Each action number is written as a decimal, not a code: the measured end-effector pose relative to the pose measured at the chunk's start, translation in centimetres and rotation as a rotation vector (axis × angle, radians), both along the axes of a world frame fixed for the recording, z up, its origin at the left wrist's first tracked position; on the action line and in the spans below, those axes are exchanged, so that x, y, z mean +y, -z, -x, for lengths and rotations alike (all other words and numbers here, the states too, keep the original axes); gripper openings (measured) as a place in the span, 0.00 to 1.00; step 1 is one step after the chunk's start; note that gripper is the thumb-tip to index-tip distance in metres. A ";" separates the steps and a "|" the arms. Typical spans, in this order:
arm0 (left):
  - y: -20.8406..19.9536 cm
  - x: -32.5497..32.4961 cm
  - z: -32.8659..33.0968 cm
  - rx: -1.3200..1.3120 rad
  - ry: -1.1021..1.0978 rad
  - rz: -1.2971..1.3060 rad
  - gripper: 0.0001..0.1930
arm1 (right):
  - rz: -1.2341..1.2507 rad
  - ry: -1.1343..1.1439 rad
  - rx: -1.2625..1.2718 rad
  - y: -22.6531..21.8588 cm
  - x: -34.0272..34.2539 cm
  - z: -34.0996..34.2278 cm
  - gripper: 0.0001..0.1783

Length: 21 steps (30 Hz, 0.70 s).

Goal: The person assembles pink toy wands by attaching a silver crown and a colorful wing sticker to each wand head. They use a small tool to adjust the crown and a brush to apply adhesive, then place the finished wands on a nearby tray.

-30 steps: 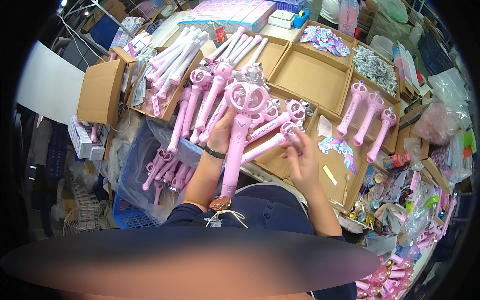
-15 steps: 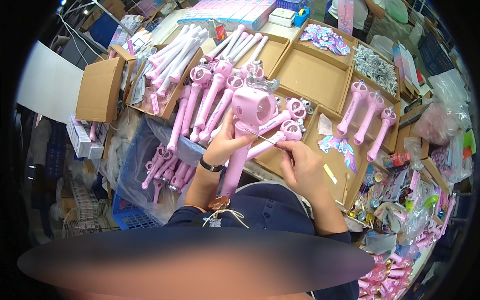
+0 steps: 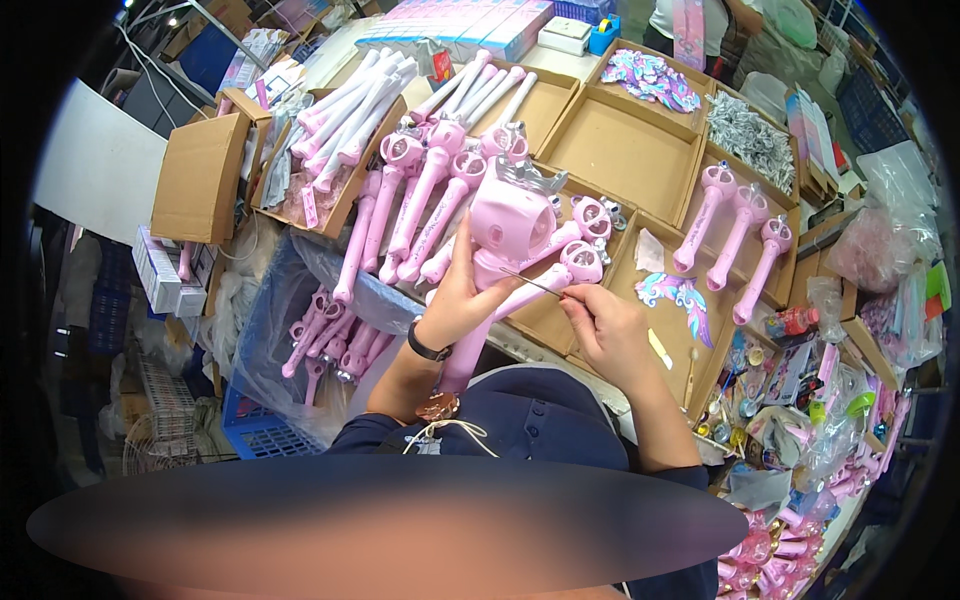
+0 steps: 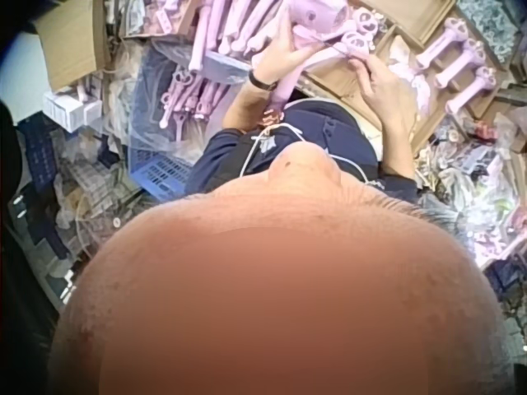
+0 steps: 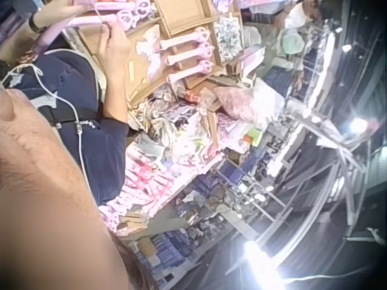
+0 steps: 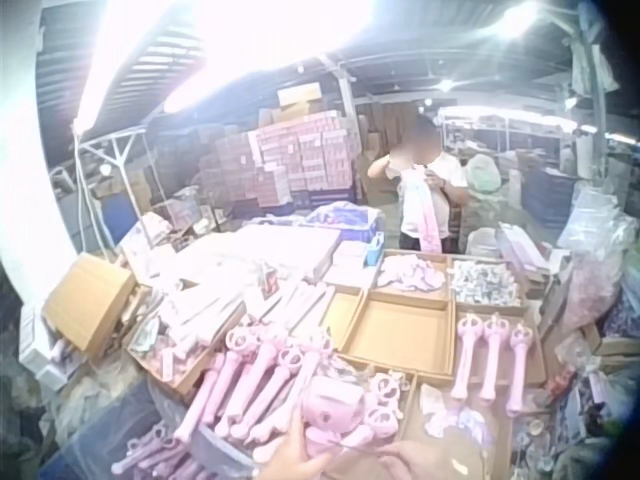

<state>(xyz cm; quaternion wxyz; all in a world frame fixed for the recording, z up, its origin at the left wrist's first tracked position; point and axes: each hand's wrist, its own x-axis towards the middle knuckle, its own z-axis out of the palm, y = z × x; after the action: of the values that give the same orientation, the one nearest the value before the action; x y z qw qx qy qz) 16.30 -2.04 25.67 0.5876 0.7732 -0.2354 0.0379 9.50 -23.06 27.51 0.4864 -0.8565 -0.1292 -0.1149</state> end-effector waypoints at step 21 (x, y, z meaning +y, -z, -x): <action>0.1 -0.3 1.8 -0.130 -0.034 -0.240 0.49 | -0.470 -0.121 0.512 1.9 -0.8 -0.3 0.13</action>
<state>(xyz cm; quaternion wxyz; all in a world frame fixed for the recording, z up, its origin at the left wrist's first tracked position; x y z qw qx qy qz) 14.54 -2.31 25.61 0.4737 0.8378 -0.2625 0.0695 9.79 -23.82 25.57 0.6929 -0.7128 -0.0237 0.1062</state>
